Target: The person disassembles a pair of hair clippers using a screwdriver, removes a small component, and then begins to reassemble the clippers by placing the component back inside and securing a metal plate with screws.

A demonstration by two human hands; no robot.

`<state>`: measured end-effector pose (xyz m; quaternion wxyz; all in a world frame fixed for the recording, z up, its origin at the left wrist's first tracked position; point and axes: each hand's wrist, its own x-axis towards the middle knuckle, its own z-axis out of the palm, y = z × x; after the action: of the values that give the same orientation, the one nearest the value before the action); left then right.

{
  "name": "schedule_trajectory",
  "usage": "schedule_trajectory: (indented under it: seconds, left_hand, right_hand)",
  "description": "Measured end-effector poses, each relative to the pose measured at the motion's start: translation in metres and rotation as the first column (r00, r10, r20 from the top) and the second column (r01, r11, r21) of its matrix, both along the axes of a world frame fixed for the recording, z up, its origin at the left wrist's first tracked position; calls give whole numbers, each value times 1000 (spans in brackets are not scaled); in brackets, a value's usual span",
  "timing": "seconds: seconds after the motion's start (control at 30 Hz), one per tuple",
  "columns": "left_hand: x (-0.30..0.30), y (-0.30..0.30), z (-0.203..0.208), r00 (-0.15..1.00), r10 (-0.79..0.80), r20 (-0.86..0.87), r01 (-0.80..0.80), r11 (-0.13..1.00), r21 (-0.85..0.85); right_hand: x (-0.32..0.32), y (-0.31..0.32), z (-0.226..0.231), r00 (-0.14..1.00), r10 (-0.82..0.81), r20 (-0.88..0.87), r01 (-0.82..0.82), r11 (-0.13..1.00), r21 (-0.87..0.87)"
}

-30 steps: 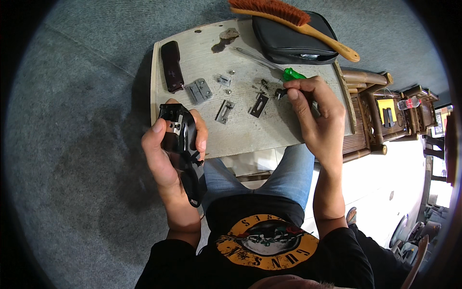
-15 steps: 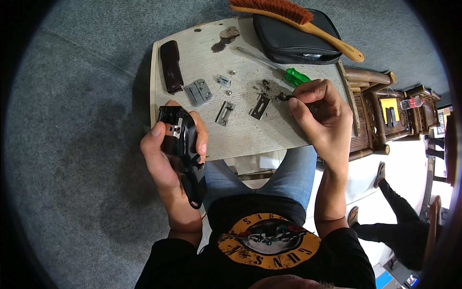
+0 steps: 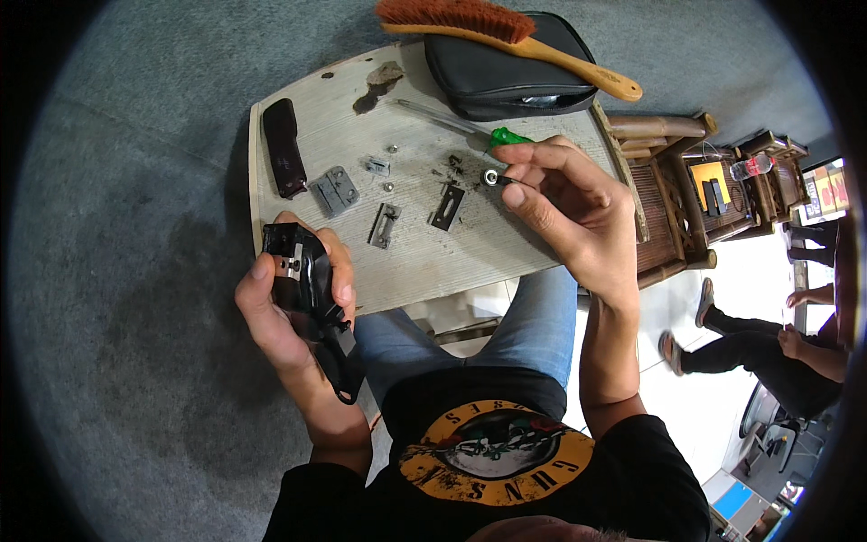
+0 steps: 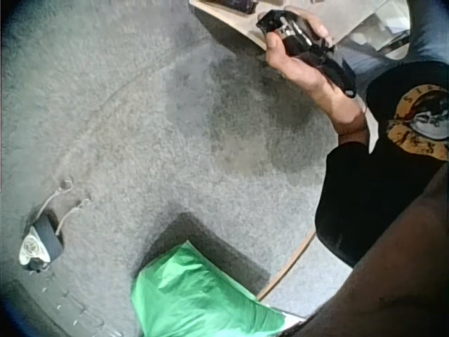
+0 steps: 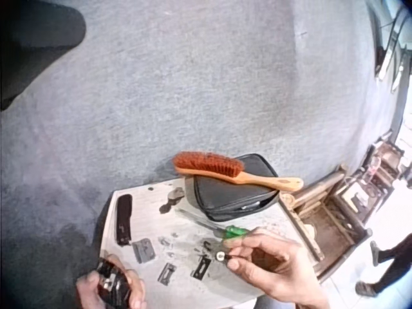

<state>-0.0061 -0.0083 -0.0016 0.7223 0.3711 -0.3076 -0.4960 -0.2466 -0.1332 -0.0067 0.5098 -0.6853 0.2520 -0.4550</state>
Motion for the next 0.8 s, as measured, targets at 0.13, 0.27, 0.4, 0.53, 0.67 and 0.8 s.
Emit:
schedule_trajectory:
  seconds: [0.13, 0.27, 0.4, 0.53, 0.67, 0.8]
  left_hand:
    - [6, 0, -6, 995, -99, 16, 100, 988, -114]
    - [5, 2, -4, 996, -51, 72, 56, 996, -66]
    - [-4, 1, 1, 996, 53, 66, -55, 998, 30]
    - [-5, 1, 3, 995, 61, 77, -64, 997, 32]
    - [-2, 1, 1, 995, 39, 95, -40, 999, 8]
    - [5, 2, -5, 996, -55, 68, 61, 994, -88]
  right_hand:
    - [0, -2, -3, 999, -30, -20, 28, 995, -93]
    - [0, 0, 1, 997, -54, -54, 49, 995, -84]
    - [0, 1, 0, 998, -56, -30, 55, 997, -47]
    - [1, 3, 0, 998, -42, 42, 40, 998, 47]
    - [2, 3, 1, 995, -48, 82, 38, 993, 110]
    - [2, 3, 0, 995, -52, 88, 44, 995, 92]
